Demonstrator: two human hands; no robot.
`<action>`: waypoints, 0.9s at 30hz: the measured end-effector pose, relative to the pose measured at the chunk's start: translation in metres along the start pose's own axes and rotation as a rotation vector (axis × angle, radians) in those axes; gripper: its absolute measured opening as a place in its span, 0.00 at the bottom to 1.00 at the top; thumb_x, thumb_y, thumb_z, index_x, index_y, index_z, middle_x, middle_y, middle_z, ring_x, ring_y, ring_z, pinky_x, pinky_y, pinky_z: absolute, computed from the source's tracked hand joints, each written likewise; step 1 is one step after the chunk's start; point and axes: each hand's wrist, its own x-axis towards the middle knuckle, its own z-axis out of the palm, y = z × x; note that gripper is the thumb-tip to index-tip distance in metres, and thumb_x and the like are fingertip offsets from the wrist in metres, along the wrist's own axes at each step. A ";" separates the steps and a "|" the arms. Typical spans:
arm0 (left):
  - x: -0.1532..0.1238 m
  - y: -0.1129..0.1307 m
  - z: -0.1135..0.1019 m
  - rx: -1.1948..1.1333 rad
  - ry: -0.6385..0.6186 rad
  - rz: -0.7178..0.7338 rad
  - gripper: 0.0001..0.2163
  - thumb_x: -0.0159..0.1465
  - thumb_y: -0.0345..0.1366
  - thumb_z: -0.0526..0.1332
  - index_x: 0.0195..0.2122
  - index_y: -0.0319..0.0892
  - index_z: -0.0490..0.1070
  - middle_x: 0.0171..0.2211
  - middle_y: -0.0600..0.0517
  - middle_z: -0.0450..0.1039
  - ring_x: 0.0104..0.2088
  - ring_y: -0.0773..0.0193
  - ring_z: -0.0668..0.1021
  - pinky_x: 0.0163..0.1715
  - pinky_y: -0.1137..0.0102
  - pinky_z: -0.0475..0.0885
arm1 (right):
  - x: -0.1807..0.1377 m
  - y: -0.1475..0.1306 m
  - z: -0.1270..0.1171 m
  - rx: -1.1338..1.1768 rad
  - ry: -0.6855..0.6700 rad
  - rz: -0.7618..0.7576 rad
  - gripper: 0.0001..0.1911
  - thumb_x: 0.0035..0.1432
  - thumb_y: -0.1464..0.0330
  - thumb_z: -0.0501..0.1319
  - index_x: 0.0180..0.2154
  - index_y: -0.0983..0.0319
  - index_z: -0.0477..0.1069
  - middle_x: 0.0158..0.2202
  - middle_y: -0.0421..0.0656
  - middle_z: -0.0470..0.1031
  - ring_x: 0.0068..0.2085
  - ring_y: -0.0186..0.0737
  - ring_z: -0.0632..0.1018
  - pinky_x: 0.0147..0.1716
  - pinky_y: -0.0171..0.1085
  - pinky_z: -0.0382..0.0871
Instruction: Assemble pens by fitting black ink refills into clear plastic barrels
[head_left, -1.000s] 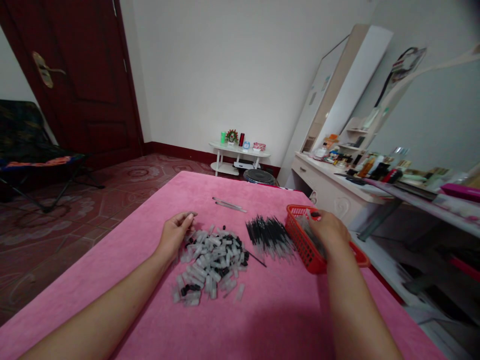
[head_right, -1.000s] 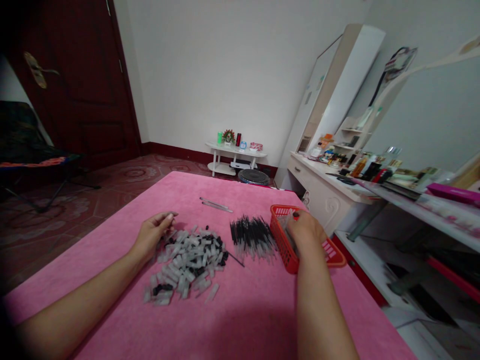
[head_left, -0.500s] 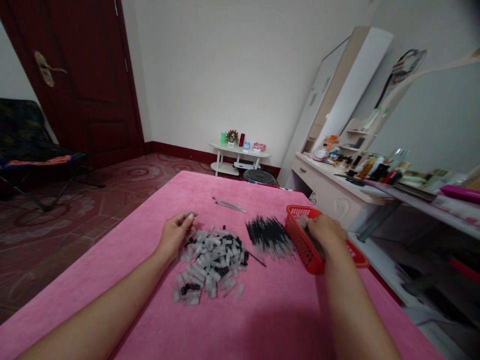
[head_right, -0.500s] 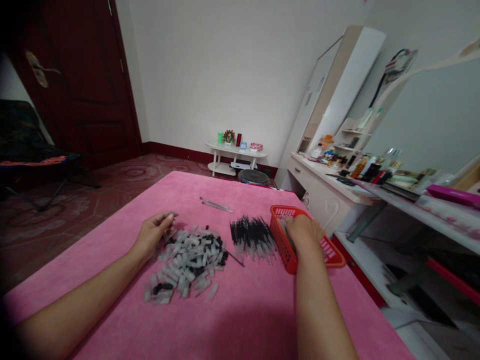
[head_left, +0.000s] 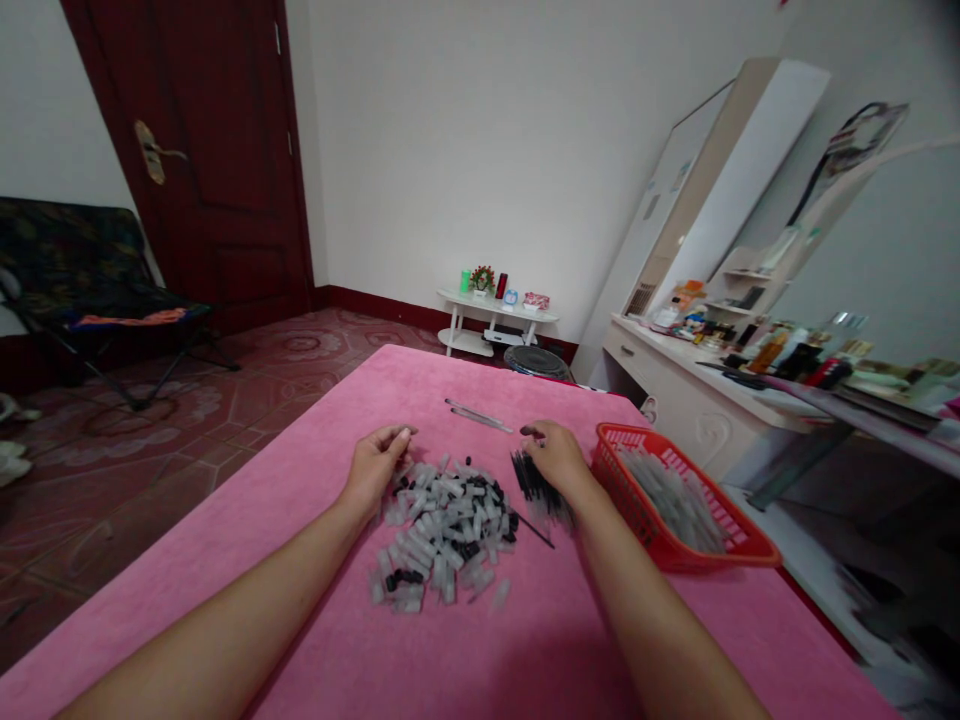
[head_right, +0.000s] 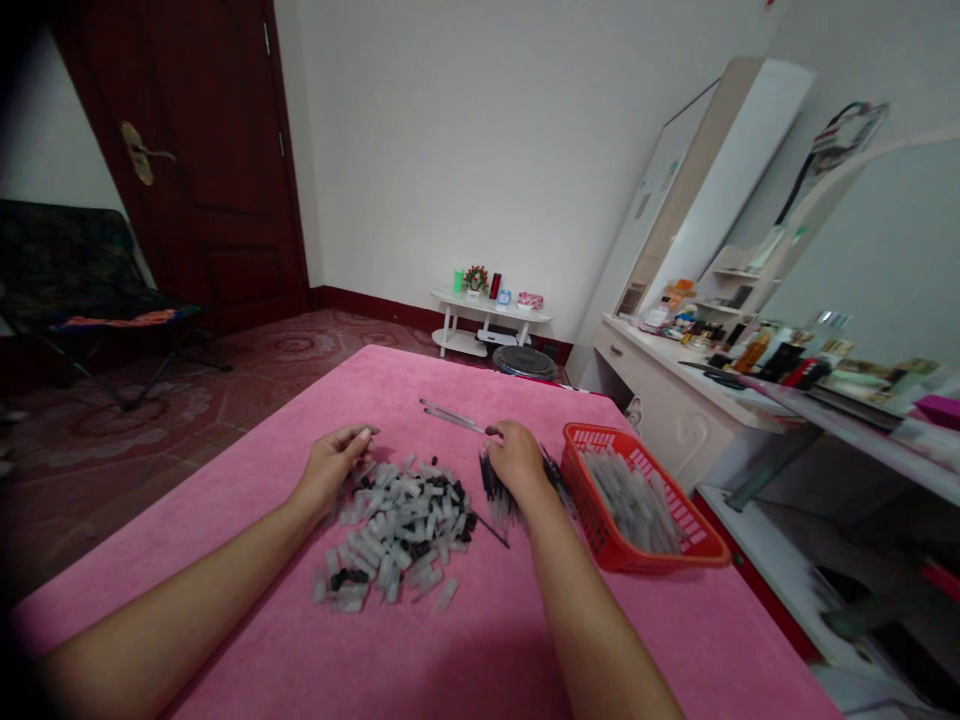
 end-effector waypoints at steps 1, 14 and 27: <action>0.000 0.000 0.000 -0.005 -0.001 -0.002 0.23 0.46 0.50 0.69 0.35 0.36 0.75 0.22 0.54 0.70 0.19 0.72 0.69 0.19 0.77 0.64 | 0.008 -0.003 0.010 -0.041 -0.040 0.021 0.18 0.54 0.72 0.57 0.47 0.63 0.74 0.47 0.47 0.76 0.49 0.38 0.74 0.49 0.32 0.62; 0.002 0.002 0.000 0.028 -0.028 -0.003 0.20 0.48 0.49 0.67 0.34 0.37 0.75 0.21 0.54 0.70 0.18 0.71 0.68 0.19 0.76 0.62 | 0.053 -0.015 0.047 -0.124 -0.074 0.143 0.14 0.51 0.77 0.57 0.39 0.66 0.78 0.45 0.57 0.74 0.51 0.52 0.72 0.48 0.44 0.62; -0.013 0.030 0.021 -0.236 -0.275 -0.086 0.23 0.53 0.45 0.67 0.48 0.39 0.71 0.45 0.42 0.75 0.44 0.58 0.77 0.41 0.66 0.71 | -0.022 -0.092 0.037 1.039 -0.273 0.107 0.09 0.51 0.66 0.59 0.31 0.66 0.71 0.25 0.41 0.75 0.23 0.31 0.72 0.24 0.30 0.64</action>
